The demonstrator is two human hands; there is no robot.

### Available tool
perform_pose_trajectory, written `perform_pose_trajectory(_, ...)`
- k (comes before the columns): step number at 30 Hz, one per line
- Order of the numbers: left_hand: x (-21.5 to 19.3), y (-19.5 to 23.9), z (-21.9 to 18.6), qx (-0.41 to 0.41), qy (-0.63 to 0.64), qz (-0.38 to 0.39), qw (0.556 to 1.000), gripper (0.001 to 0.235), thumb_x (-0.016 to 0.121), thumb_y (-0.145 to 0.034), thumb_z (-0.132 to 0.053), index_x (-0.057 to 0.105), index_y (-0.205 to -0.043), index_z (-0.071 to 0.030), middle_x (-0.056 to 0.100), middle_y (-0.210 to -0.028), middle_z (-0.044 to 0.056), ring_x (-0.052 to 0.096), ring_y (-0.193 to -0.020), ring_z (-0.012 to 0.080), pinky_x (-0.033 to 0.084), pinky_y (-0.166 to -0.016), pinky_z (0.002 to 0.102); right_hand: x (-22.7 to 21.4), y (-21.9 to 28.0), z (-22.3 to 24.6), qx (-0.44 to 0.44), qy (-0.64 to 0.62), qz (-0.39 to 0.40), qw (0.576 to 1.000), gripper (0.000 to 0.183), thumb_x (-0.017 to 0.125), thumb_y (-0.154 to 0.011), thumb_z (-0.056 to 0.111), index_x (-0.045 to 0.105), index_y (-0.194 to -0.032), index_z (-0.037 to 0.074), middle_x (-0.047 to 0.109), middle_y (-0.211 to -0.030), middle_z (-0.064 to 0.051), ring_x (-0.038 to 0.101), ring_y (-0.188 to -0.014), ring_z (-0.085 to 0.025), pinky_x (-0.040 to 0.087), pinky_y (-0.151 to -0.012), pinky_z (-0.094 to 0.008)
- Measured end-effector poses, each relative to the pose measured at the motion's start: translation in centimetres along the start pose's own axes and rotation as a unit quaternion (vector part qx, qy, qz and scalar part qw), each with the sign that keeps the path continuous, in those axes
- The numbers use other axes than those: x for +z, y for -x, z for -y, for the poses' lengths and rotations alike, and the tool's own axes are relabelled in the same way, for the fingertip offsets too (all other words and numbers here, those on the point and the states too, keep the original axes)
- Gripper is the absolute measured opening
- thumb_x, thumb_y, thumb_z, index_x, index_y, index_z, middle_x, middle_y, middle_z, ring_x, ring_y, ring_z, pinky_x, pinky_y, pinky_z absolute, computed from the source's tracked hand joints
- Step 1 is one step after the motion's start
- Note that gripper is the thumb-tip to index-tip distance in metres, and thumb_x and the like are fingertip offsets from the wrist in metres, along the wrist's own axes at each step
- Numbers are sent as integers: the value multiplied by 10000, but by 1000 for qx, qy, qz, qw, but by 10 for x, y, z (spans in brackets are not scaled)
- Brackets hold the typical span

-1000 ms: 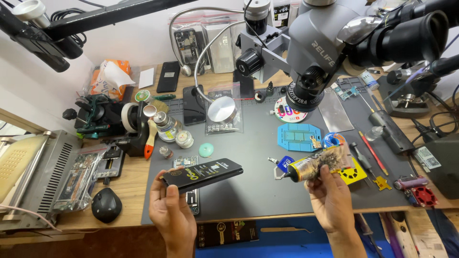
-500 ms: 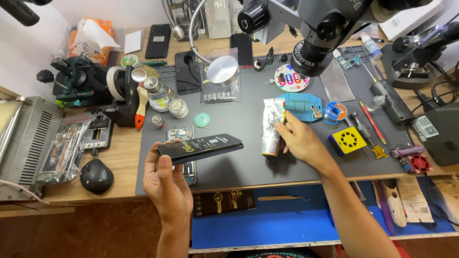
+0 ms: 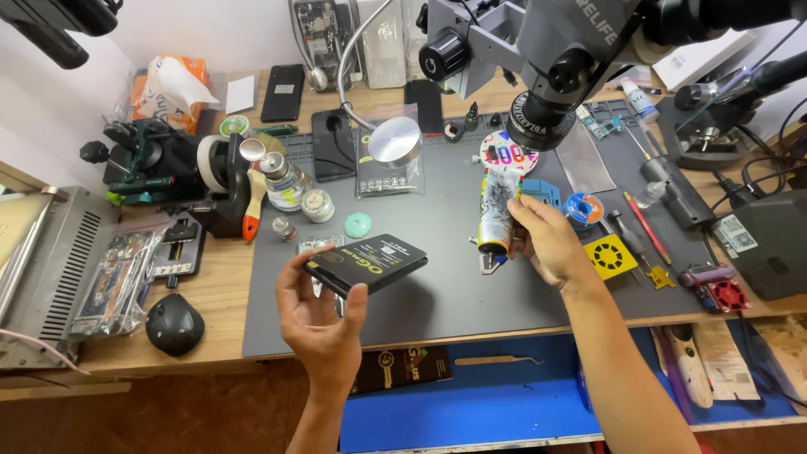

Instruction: The person applies adhesive from a tube along the edges of a smartphone screen assembly. They squeeze the tube to dispense a thin line of adhesive along the top, side, and bottom edges of the device.

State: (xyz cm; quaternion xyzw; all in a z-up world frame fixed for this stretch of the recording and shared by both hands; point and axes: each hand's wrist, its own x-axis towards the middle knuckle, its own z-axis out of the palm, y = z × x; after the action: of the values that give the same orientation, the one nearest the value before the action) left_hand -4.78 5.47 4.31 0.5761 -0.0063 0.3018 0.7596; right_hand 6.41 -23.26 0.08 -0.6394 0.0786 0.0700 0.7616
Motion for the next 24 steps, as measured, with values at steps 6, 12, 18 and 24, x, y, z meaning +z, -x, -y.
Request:
perform_pose_trajectory(6,16,0,-1,119,-163,125,972,724,873,-820,-121,481,-1424,-43,520,-1383,151,555,-1374,264,596,-1111,325,-7,7,-17,17,-167,4,986,174,560,-1088,197,618,-1098,34,620,-749,-68,598,-537,-137,460,-382,-280)
perform_pose_trajectory(12,25,-11,14,367,-269,236,859,695,930,-861,-216,495,-1342,34,533,-1334,187,644,-1299,383,582,-1179,501,-2,20,-11,48,-189,-7,981,287,566,-1069,216,623,-1236,-10,651,-858,-107,622,-601,-146,480,-371,-274)
perform_pose_trajectory(18,25,-2,19,277,-226,207,911,798,940,-802,-144,470,-1410,71,509,-1392,203,579,-1378,358,550,-1246,444,-4,22,-19,31,-106,-4,994,178,575,-1081,225,564,-942,114,575,-734,-59,572,-569,-133,403,-374,-272)
perform_pose_trajectory(24,28,3,16,103,-118,76,985,718,828,-819,-83,473,-1436,13,472,-1394,188,539,-1392,309,571,-1161,427,24,34,25,65,378,8,923,536,557,-987,352,488,-1497,201,644,-649,-19,587,-461,-196,505,-583,-339)
